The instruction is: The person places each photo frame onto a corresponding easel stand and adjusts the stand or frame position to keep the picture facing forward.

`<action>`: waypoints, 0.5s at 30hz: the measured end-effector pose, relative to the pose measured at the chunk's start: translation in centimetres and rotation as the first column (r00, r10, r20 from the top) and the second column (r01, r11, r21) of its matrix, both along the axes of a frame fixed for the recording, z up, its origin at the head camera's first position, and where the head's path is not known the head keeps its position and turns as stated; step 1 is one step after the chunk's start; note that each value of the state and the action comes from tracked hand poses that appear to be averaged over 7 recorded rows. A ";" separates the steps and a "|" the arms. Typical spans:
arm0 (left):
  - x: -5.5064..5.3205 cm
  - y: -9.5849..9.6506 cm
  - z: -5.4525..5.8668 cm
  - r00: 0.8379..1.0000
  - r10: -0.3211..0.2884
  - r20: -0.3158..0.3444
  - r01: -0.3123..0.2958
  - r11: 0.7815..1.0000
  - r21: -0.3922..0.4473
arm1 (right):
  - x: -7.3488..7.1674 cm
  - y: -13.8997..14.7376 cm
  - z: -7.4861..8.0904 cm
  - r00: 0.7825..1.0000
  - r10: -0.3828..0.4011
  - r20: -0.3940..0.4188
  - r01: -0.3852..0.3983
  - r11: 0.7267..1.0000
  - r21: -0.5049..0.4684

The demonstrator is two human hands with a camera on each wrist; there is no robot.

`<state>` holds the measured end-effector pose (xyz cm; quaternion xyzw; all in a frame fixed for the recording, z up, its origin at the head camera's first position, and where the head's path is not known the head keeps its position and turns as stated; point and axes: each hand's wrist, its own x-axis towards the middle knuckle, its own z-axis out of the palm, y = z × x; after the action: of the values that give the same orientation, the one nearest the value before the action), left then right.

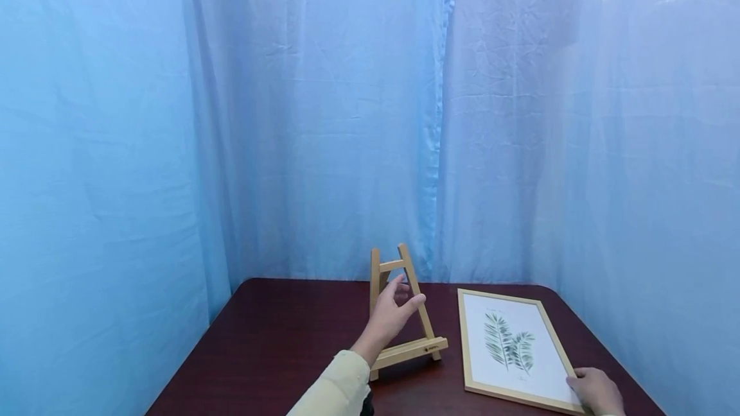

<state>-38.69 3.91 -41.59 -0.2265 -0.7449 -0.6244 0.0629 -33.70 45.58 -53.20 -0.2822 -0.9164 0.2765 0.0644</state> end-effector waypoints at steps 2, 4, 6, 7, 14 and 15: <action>0.1 0.6 0.0 1.000 -0.006 0.008 0.006 1.000 -0.003 | -0.1 0.1 -0.1 1.000 -0.002 0.003 0.002 1.000 -0.004; 0.2 1.1 -0.1 1.000 -0.014 0.016 0.014 1.000 0.001 | -0.2 0.2 -0.2 1.000 -0.002 0.004 0.002 1.000 -0.010; 0.3 1.6 -0.1 1.000 -0.016 0.025 0.016 1.000 0.004 | -0.3 0.2 -0.3 1.000 -0.008 0.006 0.008 1.000 -0.015; 0.3 1.9 -0.2 0.999 -0.017 0.032 0.017 1.000 0.008 | -0.3 0.2 -0.4 1.000 -0.005 -0.001 0.005 1.000 -0.013; 0.5 4.1 -0.6 0.997 -0.021 0.081 0.017 0.998 0.056 | -1.4 1.4 -1.7 1.000 -0.014 0.000 0.014 1.000 0.004; 0.6 4.4 -0.7 0.996 -0.022 0.088 0.017 0.998 0.061 | -1.6 1.6 -2.0 1.000 -0.022 0.005 0.022 1.000 0.003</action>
<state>-38.14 8.34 -42.24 -0.2039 -0.7254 -0.6567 0.0304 -35.34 47.17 -55.20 -0.2929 -0.9138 0.2735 0.0657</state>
